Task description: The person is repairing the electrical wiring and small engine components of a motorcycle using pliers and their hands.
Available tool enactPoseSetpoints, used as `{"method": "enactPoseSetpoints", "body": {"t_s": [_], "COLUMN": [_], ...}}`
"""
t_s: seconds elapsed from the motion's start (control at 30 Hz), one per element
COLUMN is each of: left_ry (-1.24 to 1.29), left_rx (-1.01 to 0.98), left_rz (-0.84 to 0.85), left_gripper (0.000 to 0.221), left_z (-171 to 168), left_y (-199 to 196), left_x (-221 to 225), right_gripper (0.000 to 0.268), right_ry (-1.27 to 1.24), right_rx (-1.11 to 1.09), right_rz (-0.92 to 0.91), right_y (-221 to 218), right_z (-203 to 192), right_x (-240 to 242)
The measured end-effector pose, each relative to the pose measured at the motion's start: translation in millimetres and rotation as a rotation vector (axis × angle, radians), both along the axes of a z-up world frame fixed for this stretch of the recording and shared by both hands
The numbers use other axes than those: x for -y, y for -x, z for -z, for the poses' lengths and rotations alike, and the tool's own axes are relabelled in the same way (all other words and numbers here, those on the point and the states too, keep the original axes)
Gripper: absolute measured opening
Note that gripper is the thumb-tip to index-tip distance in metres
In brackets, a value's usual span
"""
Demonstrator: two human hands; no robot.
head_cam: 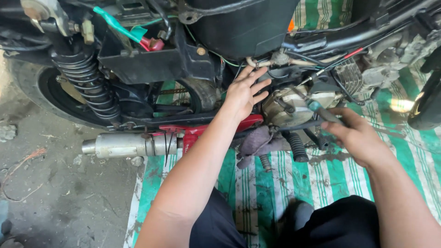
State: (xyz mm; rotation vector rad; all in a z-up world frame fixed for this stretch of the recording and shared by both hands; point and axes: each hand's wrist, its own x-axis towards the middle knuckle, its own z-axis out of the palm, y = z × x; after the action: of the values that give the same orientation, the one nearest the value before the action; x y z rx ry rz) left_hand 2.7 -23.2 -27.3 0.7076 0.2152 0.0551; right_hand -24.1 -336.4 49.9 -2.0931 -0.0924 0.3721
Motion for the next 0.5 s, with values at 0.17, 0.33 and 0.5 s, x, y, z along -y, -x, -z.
{"method": "enactPoseSetpoints", "body": {"t_s": [0.17, 0.33, 0.5], "left_ry": [-0.068, -0.132, -0.082], "left_rx": [0.038, -0.017, 0.041], "left_rz": [-0.079, -0.117, -0.146], "left_gripper": [0.039, 0.047, 0.05], "left_z": [22.4, 23.8, 20.6], "left_y": [-12.7, -16.1, -11.9], "left_x": [4.9, 13.3, 9.8], "right_gripper": [0.03, 0.032, 0.033], "right_ry": [-0.625, -0.668, -0.74], "right_rx": [-0.347, -0.405, -0.421], "right_rz": [-0.041, -0.091, -0.129], "right_y": [-23.7, -23.1, -22.9], "right_z": [41.2, 42.0, 36.3], "right_x": [22.1, 24.4, 23.9]}}
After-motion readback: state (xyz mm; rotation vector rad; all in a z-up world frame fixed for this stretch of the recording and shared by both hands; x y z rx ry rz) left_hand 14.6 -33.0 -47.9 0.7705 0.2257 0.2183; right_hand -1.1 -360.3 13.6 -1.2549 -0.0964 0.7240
